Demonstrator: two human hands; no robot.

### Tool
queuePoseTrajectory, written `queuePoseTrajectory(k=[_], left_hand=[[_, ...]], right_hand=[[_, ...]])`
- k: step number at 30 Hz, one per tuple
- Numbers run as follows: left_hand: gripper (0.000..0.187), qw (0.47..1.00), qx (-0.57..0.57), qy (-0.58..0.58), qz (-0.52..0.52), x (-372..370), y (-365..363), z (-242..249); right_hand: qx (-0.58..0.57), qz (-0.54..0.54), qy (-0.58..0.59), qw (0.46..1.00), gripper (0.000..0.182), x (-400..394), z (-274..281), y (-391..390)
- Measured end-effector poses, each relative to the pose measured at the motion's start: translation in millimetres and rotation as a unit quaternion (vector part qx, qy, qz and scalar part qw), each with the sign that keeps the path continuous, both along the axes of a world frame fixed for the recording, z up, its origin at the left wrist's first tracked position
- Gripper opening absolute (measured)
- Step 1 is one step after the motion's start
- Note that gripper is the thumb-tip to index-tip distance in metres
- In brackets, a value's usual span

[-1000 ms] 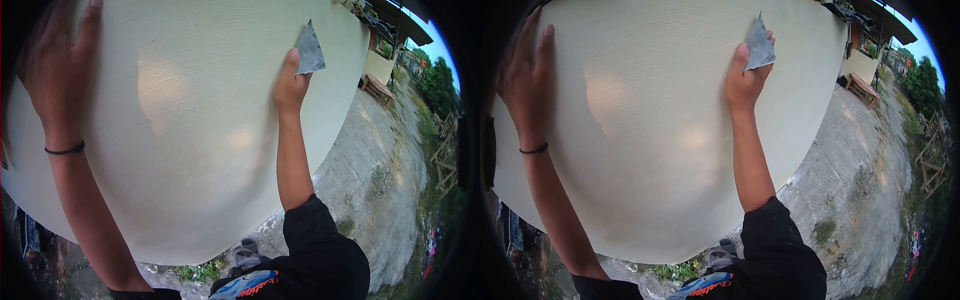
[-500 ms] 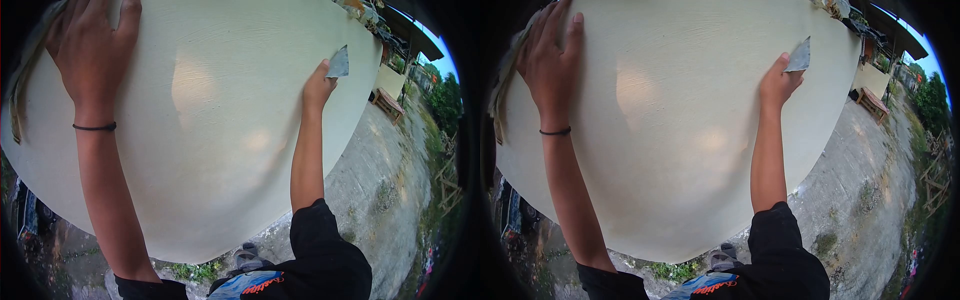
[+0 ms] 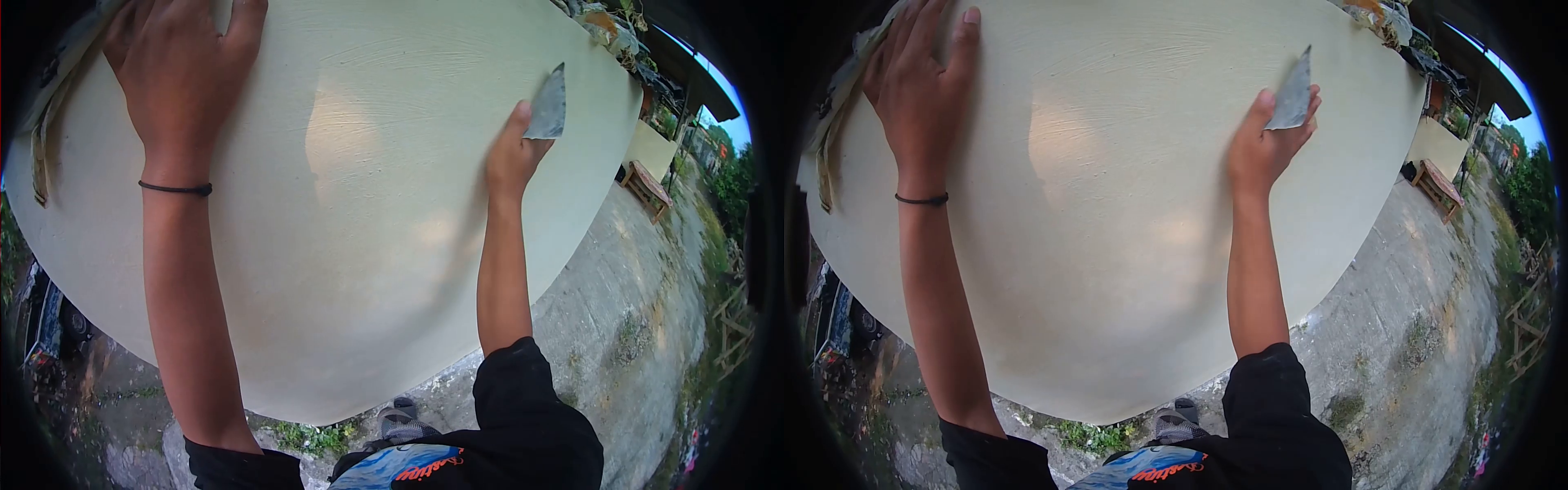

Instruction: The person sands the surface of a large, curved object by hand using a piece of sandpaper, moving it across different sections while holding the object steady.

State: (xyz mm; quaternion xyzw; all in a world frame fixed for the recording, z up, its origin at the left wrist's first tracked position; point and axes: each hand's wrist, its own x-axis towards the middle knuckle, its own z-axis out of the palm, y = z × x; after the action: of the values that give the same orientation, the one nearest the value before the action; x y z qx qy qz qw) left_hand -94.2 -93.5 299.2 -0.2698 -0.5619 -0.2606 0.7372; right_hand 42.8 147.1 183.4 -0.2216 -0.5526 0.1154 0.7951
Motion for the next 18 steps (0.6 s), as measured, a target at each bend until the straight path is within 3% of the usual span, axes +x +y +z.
queuePoseTrajectory(k=[2,4,6,8,10,11,12,14,16,17,18], left_hand=[[0.037,1.0,-0.002,0.011,0.007,-3.4,-0.1,0.8],[0.037,1.0,-0.01,0.018,0.013,-4.7,-1.1,1.7],[0.037,0.999,-0.014,0.018,0.022,-9.6,-1.8,1.0],[0.038,0.994,0.007,0.106,-0.011,-20.1,2.3,1.9],[0.038,0.996,0.003,0.09,-0.014,-15.4,-0.4,0.8],[0.038,0.998,0.002,0.067,-0.003,-14.2,-1.0,1.8],[0.038,0.999,-0.003,0.045,0.003,-12.6,0.2,1.9],[0.038,0.999,-0.01,0.039,-0.002,-11.8,0.3,-0.3],[0.038,0.999,-0.007,0.047,-0.002,-12.6,-1.9,4.0],[0.037,0.999,-0.013,0.041,0.005,-12.7,-3.3,3.3],[0.037,0.999,-0.02,0.034,0.01,-13.2,-4.3,2.1]], right_hand=[[0.231,-0.07,-0.256,0.936,0.049,-15.6,-31.7,-60.4],[0.531,-0.158,-0.379,0.741,0.04,-18.7,-72.9,-71.9],[0.546,-0.126,-0.415,0.717,0.04,-8.7,-72.5,-51.5],[0.394,-0.086,-0.404,0.821,0.039,12.4,-35.0,-34.7],[0.251,-0.056,-0.148,0.955,0.045,13.9,-2.8,-1.4],[0.016,0.167,-0.052,0.984,0.048,18.6,-1.2,12.9],[-0.016,0.1,0.045,0.994,0.053,16.4,-2.3,32.7],[-0.112,0.076,0.069,0.988,0.056,4.8,-9.3,2.4],[0.128,-0.062,-0.071,0.987,0.049,-25.5,-32.0,-46.0],[0.247,-0.089,-0.249,0.932,0.044,-23.1,-58.6,-66.7],[0.353,-0.11,-0.416,0.83,0.04,-20.4,-78.1,-79.9]])
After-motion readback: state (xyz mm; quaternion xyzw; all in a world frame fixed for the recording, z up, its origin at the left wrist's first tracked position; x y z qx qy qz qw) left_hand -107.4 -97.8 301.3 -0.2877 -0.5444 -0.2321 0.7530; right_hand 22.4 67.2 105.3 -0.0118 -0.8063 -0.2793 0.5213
